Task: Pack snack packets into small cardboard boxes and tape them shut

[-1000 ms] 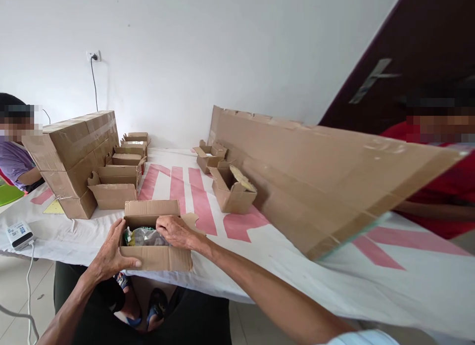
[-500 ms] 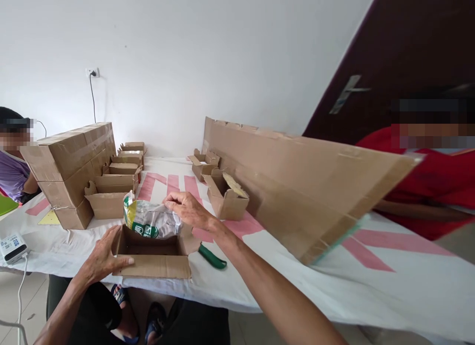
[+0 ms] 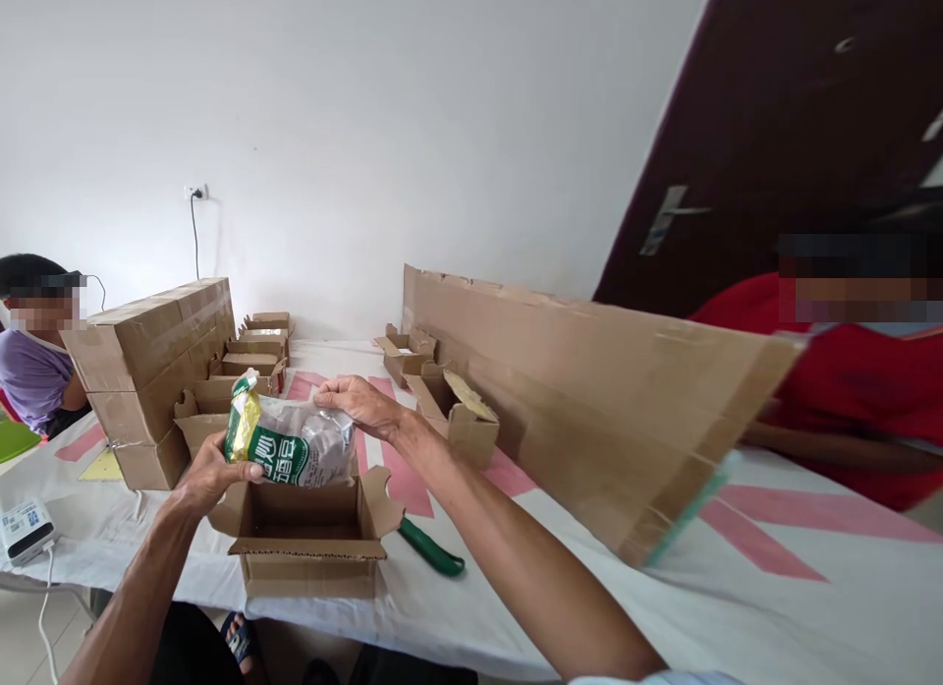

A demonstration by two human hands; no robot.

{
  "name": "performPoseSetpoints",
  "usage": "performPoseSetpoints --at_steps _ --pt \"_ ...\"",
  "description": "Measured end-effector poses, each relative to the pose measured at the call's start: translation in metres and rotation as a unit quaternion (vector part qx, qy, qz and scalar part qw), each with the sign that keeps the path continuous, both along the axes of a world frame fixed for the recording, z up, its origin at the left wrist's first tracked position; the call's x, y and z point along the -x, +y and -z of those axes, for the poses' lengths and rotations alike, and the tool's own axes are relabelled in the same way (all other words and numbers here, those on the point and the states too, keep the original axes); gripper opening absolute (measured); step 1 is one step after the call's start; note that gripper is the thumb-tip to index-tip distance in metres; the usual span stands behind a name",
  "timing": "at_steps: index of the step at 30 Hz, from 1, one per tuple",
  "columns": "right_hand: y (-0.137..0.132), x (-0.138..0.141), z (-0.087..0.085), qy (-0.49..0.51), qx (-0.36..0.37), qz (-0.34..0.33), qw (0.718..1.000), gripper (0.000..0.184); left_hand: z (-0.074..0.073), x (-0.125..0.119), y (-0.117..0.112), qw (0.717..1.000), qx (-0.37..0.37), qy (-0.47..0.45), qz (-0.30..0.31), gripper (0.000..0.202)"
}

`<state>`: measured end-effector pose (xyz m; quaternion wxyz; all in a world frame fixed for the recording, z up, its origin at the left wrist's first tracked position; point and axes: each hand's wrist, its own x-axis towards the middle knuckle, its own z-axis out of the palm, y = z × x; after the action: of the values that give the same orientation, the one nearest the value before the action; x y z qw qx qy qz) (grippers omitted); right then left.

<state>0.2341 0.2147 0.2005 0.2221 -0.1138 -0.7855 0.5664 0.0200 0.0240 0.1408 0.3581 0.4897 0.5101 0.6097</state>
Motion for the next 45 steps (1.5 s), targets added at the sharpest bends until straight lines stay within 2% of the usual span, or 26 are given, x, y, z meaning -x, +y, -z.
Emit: performPoseSetpoints --at_steps 2,5,8,11,14,16,18,20,22,25,27,29,33,37,42,45 --pt "0.0 -0.002 0.003 0.007 0.019 -0.013 1.0 0.059 0.003 -0.001 0.002 0.998 -0.012 -0.046 -0.037 0.057" --pt "-0.002 -0.005 0.012 -0.015 0.03 -0.066 0.997 0.07 -0.001 0.005 0.003 0.997 0.002 -0.056 -0.048 0.058" --pt "-0.008 -0.002 0.022 -0.038 0.01 -0.108 0.993 0.075 -0.023 0.013 0.007 0.998 0.039 -0.012 -0.045 0.059" --pt "-0.017 0.007 0.034 -0.04 -0.035 -0.079 0.995 0.066 -0.05 0.016 0.015 0.995 0.064 0.058 -0.052 0.055" --pt "-0.026 0.015 0.051 0.009 0.022 -0.043 0.999 0.061 -0.063 0.014 0.021 0.993 0.02 0.077 -0.092 0.062" --pt "-0.032 0.02 0.064 0.066 0.091 -0.022 0.993 0.059 -0.058 0.009 0.02 0.993 -0.049 0.036 -0.1 0.076" --pt "-0.037 0.023 0.073 0.115 0.141 -0.002 0.983 0.057 -0.044 0.003 0.015 0.996 -0.076 0.004 -0.053 0.086" --pt "-0.042 0.026 0.077 0.151 0.166 0.018 0.974 0.057 -0.027 -0.002 0.009 0.999 -0.041 0.02 0.018 0.088" --pt "-0.046 0.027 0.074 0.176 0.17 0.031 0.969 0.057 -0.015 -0.006 0.005 0.997 -0.001 0.057 0.043 0.08" --pt "-0.048 0.03 0.064 0.207 0.16 0.011 0.965 0.059 -0.009 -0.005 0.006 0.997 0.003 0.076 -0.001 0.065" --pt "-0.044 0.035 0.06 0.223 0.145 0.003 0.964 0.06 -0.011 -0.001 0.012 0.998 -0.008 0.066 -0.025 0.062" --pt "-0.035 0.044 0.061 0.224 0.128 0.023 0.966 0.06 -0.012 0.007 0.02 0.998 -0.015 0.049 -0.032 0.062" --pt "-0.005 0.073 0.074 0.166 0.173 0.067 0.969 0.069 -0.005 0.028 0.042 1.0 0.005 -0.004 -0.01 0.064" --pt "0.019 0.097 0.087 0.142 0.193 0.062 0.969 0.068 0.012 0.048 0.064 0.998 0.033 -0.055 0.013 0.066" --pt "0.029 0.111 0.099 0.132 0.196 0.035 0.971 0.058 0.03 0.064 0.078 0.996 0.042 -0.081 -0.011 0.064" --pt "0.031 0.114 0.108 0.13 0.2 0.021 0.971 0.059 0.038 0.07 0.08 0.994 0.047 -0.097 -0.021 0.065"
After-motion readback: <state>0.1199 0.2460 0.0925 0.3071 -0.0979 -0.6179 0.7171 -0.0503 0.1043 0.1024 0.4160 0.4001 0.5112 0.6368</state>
